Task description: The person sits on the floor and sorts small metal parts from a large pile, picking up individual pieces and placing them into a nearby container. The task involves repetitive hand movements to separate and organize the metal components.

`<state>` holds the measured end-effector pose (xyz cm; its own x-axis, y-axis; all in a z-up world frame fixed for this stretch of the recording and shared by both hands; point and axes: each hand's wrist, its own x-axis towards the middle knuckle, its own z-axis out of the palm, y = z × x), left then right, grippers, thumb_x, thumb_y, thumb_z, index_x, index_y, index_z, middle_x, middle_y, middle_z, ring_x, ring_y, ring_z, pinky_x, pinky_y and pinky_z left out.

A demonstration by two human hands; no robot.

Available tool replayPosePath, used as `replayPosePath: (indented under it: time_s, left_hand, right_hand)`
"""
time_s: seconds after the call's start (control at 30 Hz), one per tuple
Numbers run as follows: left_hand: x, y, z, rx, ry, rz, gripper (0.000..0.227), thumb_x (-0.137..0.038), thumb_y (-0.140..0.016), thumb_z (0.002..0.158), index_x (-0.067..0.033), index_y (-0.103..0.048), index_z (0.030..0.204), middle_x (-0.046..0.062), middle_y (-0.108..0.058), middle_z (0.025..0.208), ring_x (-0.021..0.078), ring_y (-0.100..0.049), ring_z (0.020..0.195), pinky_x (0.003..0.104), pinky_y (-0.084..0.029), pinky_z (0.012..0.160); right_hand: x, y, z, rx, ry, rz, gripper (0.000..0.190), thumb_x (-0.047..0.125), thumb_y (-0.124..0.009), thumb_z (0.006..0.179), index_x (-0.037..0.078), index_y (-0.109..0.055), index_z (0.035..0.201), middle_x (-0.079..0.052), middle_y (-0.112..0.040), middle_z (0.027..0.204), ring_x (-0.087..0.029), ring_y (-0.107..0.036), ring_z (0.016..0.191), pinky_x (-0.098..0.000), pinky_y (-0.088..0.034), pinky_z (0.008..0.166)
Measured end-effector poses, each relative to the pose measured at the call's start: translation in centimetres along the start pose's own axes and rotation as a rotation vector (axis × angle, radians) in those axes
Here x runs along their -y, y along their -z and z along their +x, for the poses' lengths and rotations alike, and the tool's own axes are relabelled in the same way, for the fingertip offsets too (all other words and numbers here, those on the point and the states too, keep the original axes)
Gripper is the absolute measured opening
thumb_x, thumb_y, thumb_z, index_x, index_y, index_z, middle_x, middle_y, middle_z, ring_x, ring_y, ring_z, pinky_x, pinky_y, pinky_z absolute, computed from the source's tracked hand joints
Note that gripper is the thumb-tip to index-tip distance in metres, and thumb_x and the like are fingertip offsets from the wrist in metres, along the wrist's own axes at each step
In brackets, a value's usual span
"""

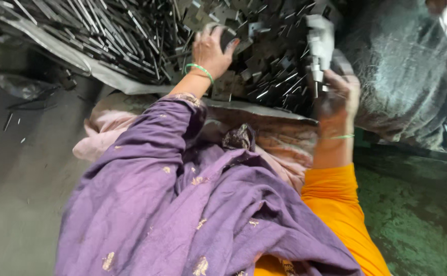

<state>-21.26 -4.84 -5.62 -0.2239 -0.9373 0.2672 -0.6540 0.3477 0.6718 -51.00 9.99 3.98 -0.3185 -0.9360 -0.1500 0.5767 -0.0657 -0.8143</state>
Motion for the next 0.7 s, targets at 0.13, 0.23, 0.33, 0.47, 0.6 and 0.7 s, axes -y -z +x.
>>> replayPosePath:
  time_s: [0.13, 0.23, 0.33, 0.47, 0.6, 0.7]
  left_hand:
    - [1.4, -2.6, 1.2, 0.063, -0.033, 0.311, 0.056, -0.049, -0.079, 0.081, -0.0038, -0.070, 0.114, 0.017, -0.052, 0.140, 0.0385, -0.048, 0.126, 0.058, -0.038, 0.104]
    - [1.1, -4.3, 1.8, 0.099, 0.001, 0.446, 0.045, -0.033, -0.074, 0.084, -0.0024, -0.069, 0.116, 0.015, -0.049, 0.146, 0.0361, -0.046, 0.130, 0.058, -0.037, 0.107]
    - [0.8, -4.8, 2.2, 0.012, -0.021, 0.500, 0.052, -0.032, -0.073, 0.080, 0.0044, -0.065, 0.116, 0.016, -0.048, 0.144, 0.0387, -0.046, 0.128, 0.060, -0.036, 0.103]
    - [2.2, -4.3, 1.9, 0.093, -0.112, 0.308, 0.060, -0.046, -0.071, 0.094, 0.0070, -0.060, 0.119, 0.024, -0.045, 0.141, 0.0423, -0.042, 0.130, 0.060, -0.032, 0.103]
    - [4.2, -3.6, 1.0, -0.164, -0.199, -0.594, 0.051, -0.040, -0.065, 0.110, 0.0051, -0.053, 0.129, 0.018, -0.044, 0.144, 0.0330, -0.039, 0.139, 0.044, -0.030, 0.122]
    - [6.3, -0.5, 0.1, -0.320, 0.336, -1.310, 0.045, -0.037, -0.066, 0.105, 0.0019, -0.057, 0.125, 0.017, -0.048, 0.139, 0.0323, -0.045, 0.134, 0.043, -0.035, 0.117]
  right_hand:
    - [5.2, 7.7, 4.1, -0.273, 0.827, -1.227, 0.036, -0.009, -0.073, 0.097, -0.006, -0.057, 0.129, -0.019, -0.065, 0.126, -0.034, -0.071, 0.106, -0.0413, -0.060, 0.094]
    - [7.6, 11.6, 5.6, -0.291, 0.986, -1.996, 0.056, -0.014, -0.056, 0.091, -0.008, -0.047, 0.146, -0.028, -0.055, 0.146, -0.042, -0.062, 0.137, -0.0426, -0.052, 0.121]
    - [8.5, 12.1, 4.9, -0.277, 0.489, -2.055, 0.074, -0.014, -0.050, 0.087, -0.005, -0.036, 0.159, -0.032, -0.046, 0.156, -0.047, -0.053, 0.138, -0.0451, -0.046, 0.119]
    - [5.9, 6.8, 3.7, -0.114, 0.815, -2.336, 0.076, -0.015, -0.052, 0.087, -0.005, -0.037, 0.161, -0.030, -0.048, 0.155, -0.044, -0.048, 0.147, -0.0453, -0.040, 0.123]
    - [-2.4, -1.7, 2.6, 0.368, 0.781, -1.976, 0.058, -0.008, -0.062, 0.090, 0.006, -0.058, 0.145, -0.018, -0.060, 0.144, -0.039, -0.059, 0.133, -0.0436, -0.050, 0.116]
    - [-8.5, -6.5, 3.0, 0.721, 0.732, -1.916, 0.060, -0.003, -0.063, 0.076, 0.000, -0.061, 0.136, -0.027, -0.058, 0.137, -0.041, -0.062, 0.114, -0.0449, -0.054, 0.095]
